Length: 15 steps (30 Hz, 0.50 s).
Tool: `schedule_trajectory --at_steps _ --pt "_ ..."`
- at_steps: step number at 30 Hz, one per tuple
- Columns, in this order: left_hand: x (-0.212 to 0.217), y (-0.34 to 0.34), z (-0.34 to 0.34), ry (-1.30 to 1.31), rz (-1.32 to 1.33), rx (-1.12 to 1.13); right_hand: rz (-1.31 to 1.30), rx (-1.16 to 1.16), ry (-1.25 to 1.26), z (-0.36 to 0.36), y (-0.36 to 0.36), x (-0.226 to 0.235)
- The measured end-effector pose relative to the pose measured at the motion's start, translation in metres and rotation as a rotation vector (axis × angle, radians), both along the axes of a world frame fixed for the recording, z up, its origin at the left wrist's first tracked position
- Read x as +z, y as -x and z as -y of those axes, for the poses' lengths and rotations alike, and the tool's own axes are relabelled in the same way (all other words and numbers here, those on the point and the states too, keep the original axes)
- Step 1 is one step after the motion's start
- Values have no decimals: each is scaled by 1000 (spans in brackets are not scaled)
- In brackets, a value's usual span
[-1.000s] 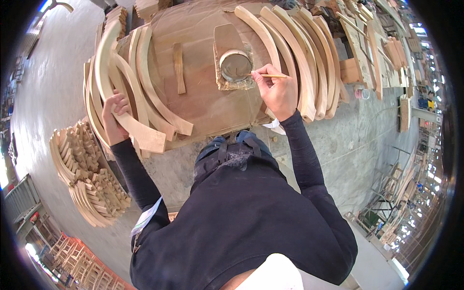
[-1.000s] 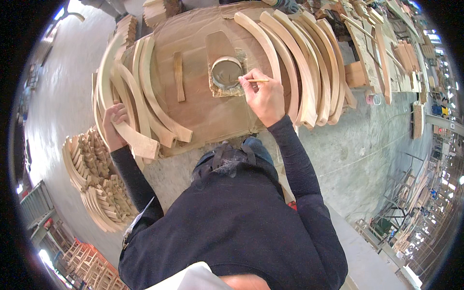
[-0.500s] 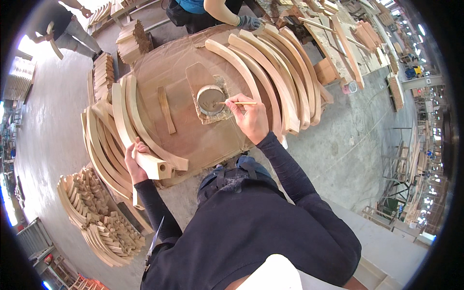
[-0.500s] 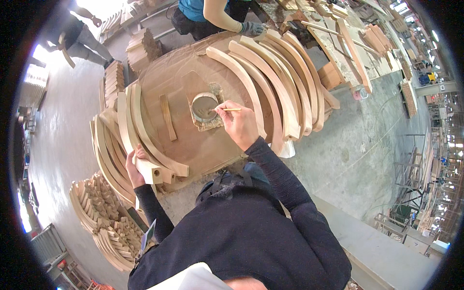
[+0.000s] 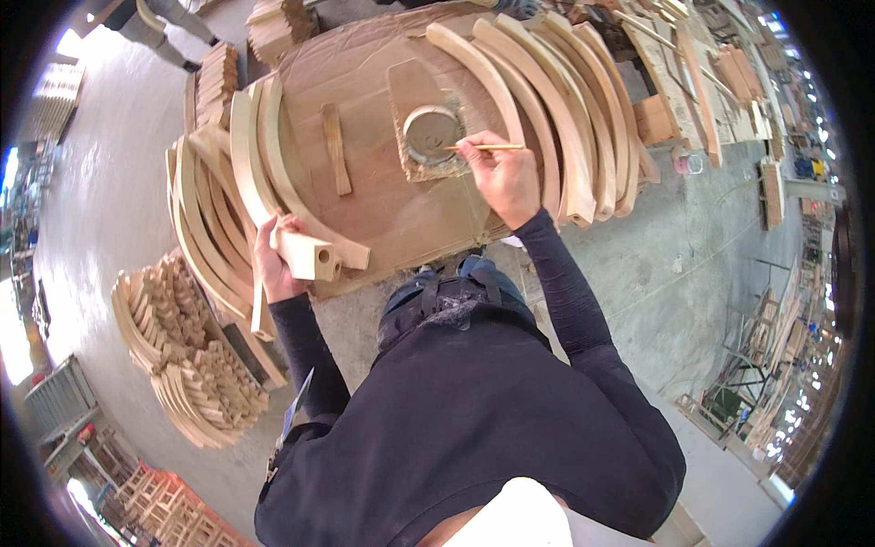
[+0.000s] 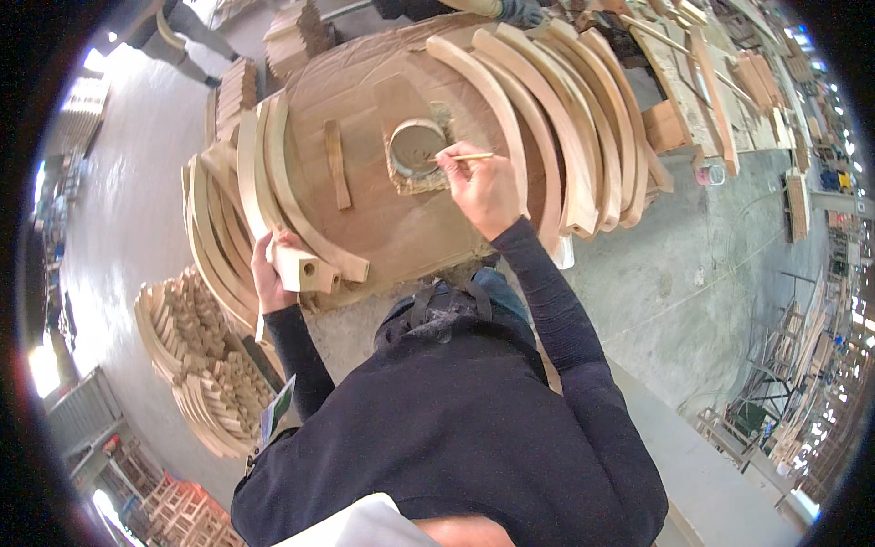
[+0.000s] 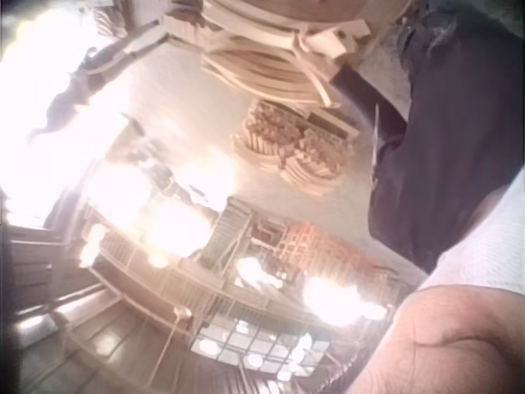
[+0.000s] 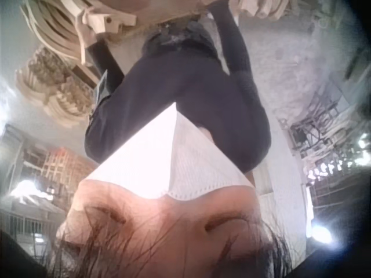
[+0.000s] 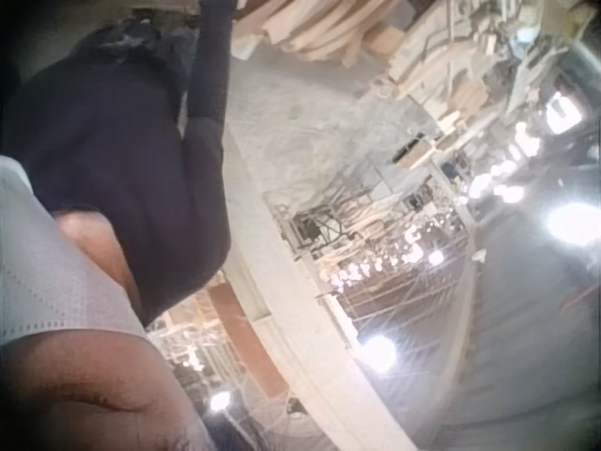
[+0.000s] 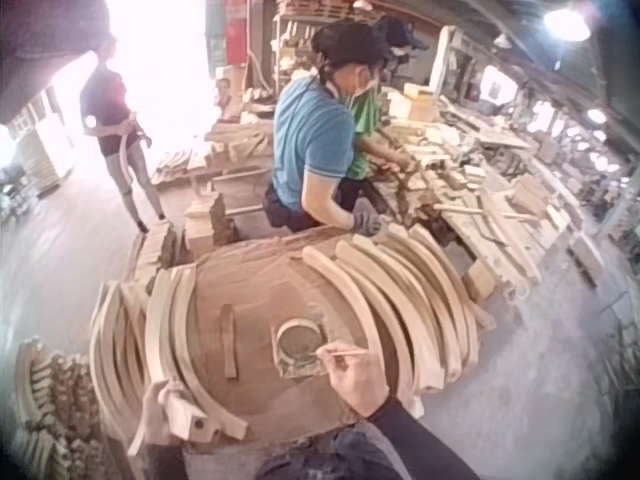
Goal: The person applies glue to the hole of a small wooden part using a stick, then places the part on a stack of similar curved wooden pieces. This process is repeated multiple times in a workshop setting.
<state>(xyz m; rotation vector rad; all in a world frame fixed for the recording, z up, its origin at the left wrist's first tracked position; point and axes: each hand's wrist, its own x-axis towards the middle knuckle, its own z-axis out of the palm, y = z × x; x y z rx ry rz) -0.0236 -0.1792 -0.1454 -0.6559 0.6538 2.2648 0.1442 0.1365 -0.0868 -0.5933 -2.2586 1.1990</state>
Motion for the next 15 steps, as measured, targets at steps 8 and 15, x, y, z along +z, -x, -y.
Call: schedule_trajectory --at_steps 8,15 --pt "0 -3 -4 -134 44 24 -66 -18 42 1 -4 -8" --pt "3 -7 -9 51 -38 57 -18 -74 -103 3 -12 -1"
